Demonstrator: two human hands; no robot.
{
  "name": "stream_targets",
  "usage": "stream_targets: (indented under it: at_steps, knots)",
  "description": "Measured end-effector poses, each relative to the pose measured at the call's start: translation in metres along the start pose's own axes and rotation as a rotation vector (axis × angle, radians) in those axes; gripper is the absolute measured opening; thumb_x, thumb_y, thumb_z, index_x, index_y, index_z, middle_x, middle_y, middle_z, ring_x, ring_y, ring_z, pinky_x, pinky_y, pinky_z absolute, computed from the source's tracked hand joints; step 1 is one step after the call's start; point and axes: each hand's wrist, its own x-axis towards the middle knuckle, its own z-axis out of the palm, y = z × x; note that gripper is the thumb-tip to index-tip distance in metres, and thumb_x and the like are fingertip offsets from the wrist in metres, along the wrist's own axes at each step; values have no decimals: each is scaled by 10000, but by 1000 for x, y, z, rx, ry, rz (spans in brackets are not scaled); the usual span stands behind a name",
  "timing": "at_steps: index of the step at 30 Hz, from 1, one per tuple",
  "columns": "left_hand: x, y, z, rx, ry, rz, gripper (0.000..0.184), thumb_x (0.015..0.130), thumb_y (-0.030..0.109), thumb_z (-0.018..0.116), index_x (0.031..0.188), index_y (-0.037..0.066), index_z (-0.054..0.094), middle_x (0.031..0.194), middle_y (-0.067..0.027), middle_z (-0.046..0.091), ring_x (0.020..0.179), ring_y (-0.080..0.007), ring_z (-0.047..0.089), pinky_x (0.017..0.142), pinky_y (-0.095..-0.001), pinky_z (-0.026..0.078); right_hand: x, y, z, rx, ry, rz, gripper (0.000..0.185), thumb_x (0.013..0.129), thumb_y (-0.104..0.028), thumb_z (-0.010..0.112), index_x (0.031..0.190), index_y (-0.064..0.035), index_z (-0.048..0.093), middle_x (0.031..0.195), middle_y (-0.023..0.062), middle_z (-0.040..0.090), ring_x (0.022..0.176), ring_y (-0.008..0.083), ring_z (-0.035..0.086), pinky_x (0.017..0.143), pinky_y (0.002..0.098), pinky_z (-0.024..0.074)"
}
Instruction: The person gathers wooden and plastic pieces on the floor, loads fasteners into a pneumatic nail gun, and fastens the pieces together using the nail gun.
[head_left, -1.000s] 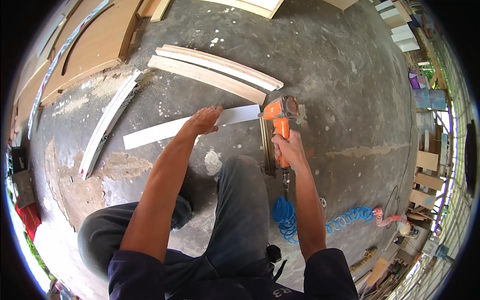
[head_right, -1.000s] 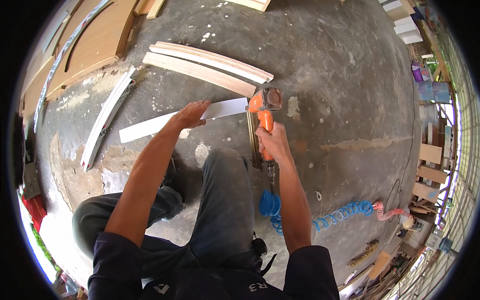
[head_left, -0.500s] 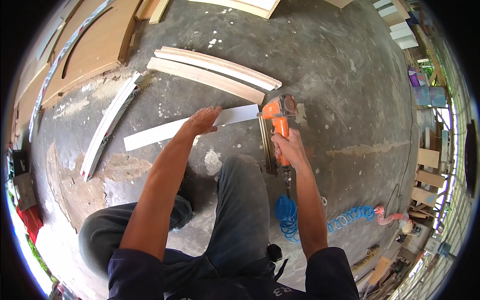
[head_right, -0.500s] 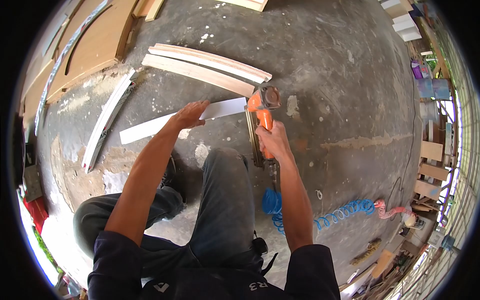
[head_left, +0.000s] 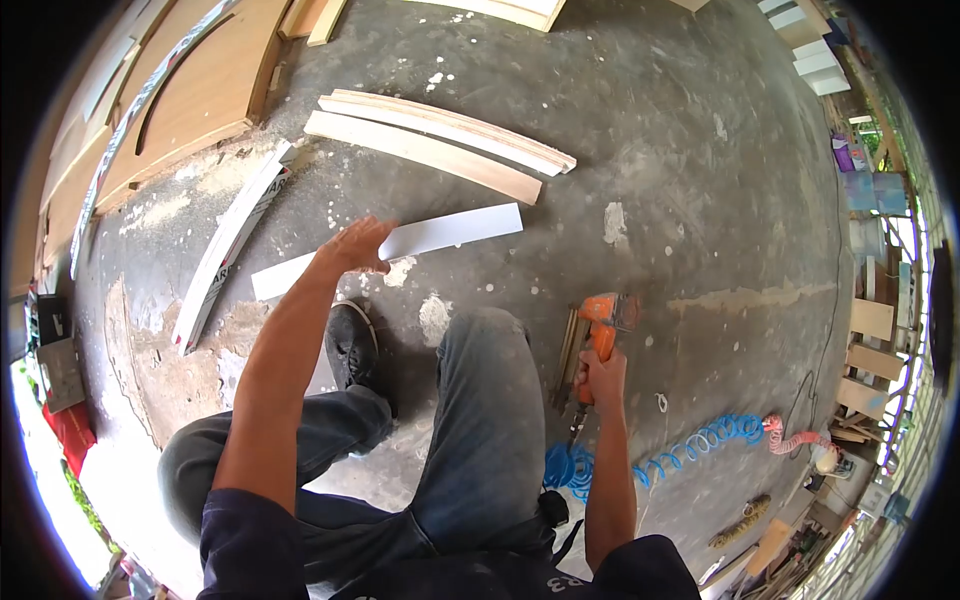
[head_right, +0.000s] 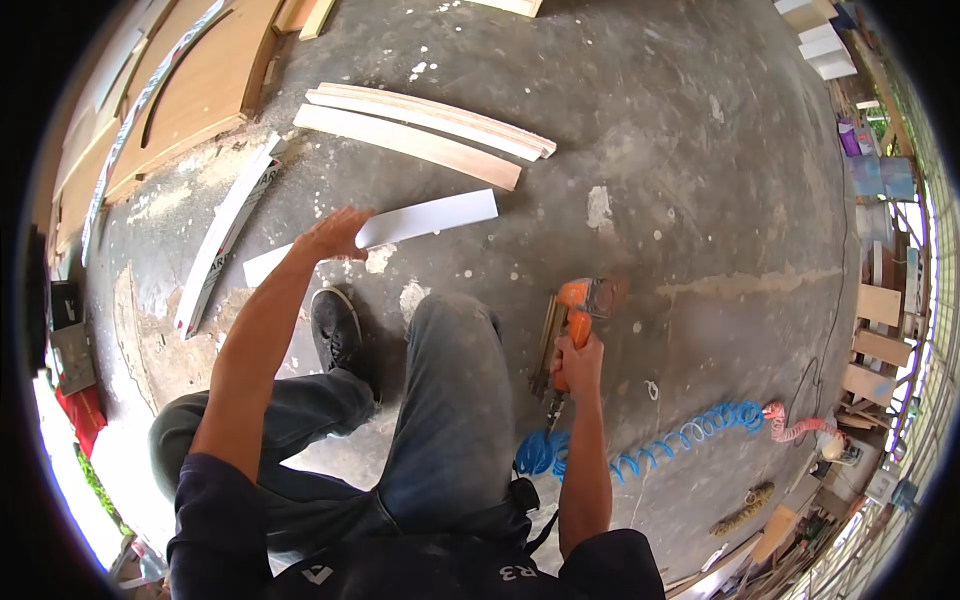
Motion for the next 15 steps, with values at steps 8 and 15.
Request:
stream_targets:
  at_steps: [8, 15]
  knots:
    - [39, 56, 6, -66, 35, 84, 747, 703, 201, 814, 1326, 14, 445, 1140, -256, 613, 1089, -437, 586, 952, -494, 482, -6, 5, 3, 51, 20, -27, 127, 863, -65, 616, 839, 19, 524, 615, 49, 528, 445, 132, 515, 417, 315, 462]
    - [68, 99, 16, -125, 112, 220, 737, 729, 143, 790, 1338, 4, 399, 1228, -261, 571, 1093, -447, 595, 938, -493, 503, 8, -45, 21, -23, -79, -119, 120, 854, -70, 627, 859, 10, 538, 625, 41, 553, 464, 121, 550, 440, 292, 472]
